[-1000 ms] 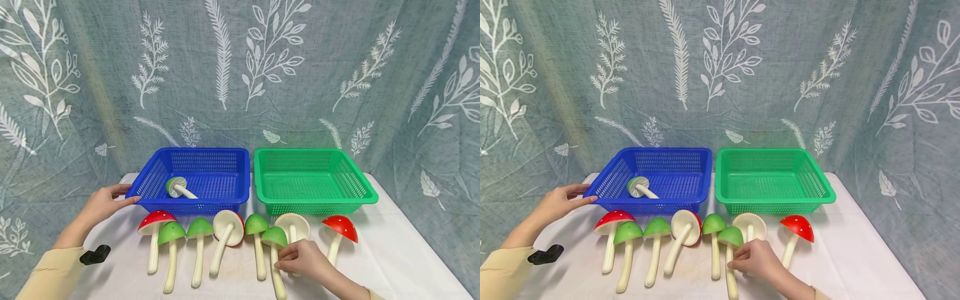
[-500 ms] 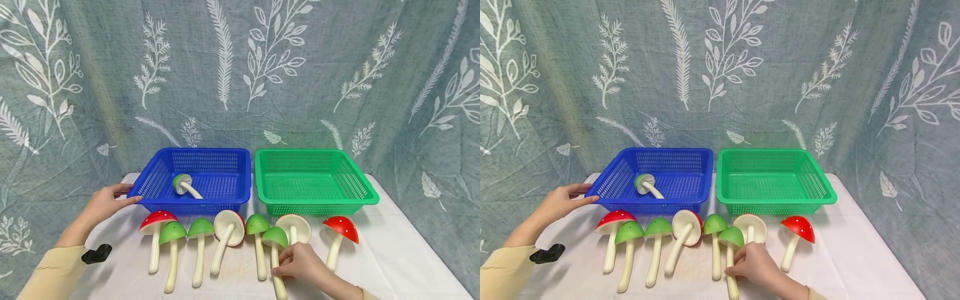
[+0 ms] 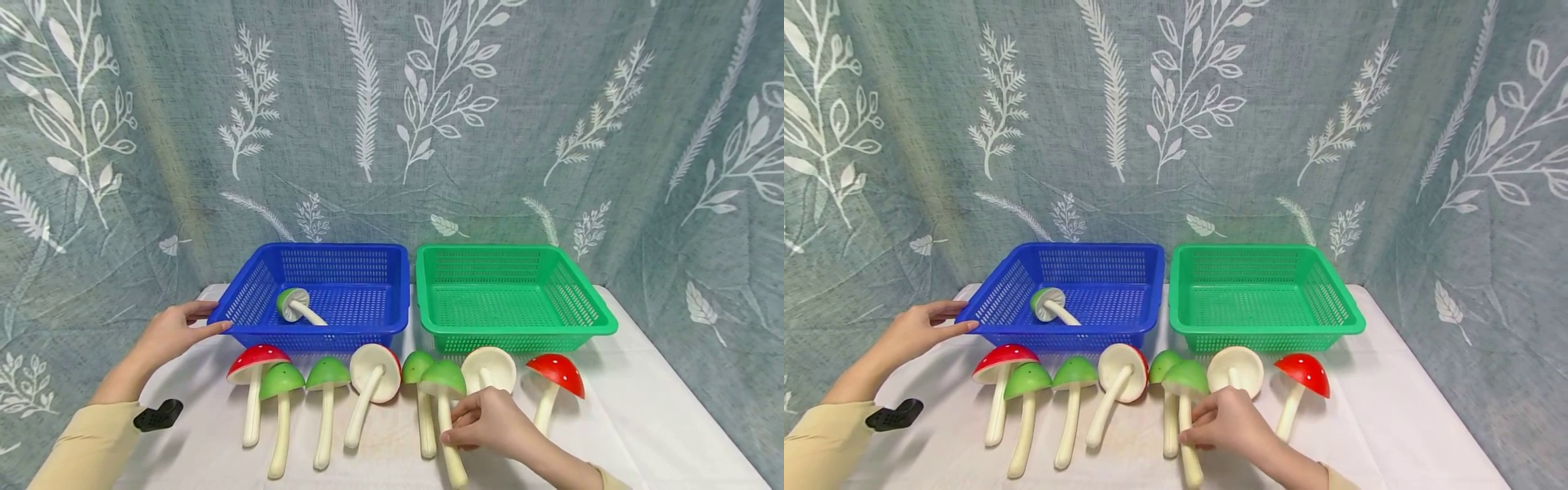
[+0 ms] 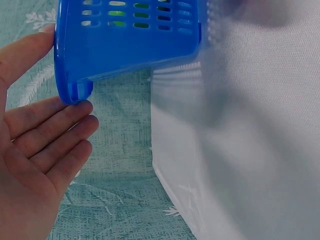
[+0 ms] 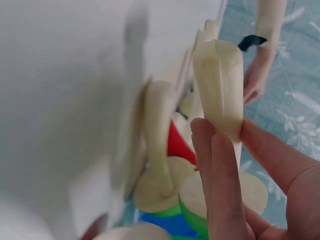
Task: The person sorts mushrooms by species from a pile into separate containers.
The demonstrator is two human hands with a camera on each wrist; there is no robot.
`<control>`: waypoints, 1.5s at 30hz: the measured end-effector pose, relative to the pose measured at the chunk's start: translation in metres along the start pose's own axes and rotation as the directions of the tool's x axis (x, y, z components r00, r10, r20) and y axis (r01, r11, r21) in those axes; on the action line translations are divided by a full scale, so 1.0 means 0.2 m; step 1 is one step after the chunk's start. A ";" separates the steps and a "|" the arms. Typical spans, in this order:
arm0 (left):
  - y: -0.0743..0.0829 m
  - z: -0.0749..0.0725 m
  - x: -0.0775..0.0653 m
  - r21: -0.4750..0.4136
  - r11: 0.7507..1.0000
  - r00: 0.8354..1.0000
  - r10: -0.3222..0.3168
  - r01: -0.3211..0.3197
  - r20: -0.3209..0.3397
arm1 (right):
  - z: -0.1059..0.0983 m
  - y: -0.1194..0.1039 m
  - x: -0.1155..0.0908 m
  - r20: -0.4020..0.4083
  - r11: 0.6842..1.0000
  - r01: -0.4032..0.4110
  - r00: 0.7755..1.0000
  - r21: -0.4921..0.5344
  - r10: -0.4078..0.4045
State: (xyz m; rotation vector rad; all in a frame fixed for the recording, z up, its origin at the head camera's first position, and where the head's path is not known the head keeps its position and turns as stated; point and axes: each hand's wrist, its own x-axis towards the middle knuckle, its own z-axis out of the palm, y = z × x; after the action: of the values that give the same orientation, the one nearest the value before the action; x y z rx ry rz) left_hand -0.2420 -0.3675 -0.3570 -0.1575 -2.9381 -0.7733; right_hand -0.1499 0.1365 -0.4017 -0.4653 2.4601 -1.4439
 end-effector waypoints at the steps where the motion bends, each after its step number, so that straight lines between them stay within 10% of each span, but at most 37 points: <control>1: 0.00 0.00 0.00 0.002 1.000 1.000 0.000 0.000 0.001 | 0.00 -0.01 0.00 -0.002 1.000 0.001 1.000 0.002 -0.001; 45: 0.00 -0.01 0.00 0.000 1.000 1.000 0.004 -0.004 0.003 | -0.08 -0.44 0.61 -0.045 0.996 -0.078 0.996 0.043 0.080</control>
State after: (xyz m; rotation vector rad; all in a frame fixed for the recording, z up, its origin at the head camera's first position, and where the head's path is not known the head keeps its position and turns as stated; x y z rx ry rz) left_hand -0.2413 -0.3690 -0.3564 -0.1643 -2.9403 -0.7728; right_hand -0.2555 0.0600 -0.3234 -0.3262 2.4497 -1.4869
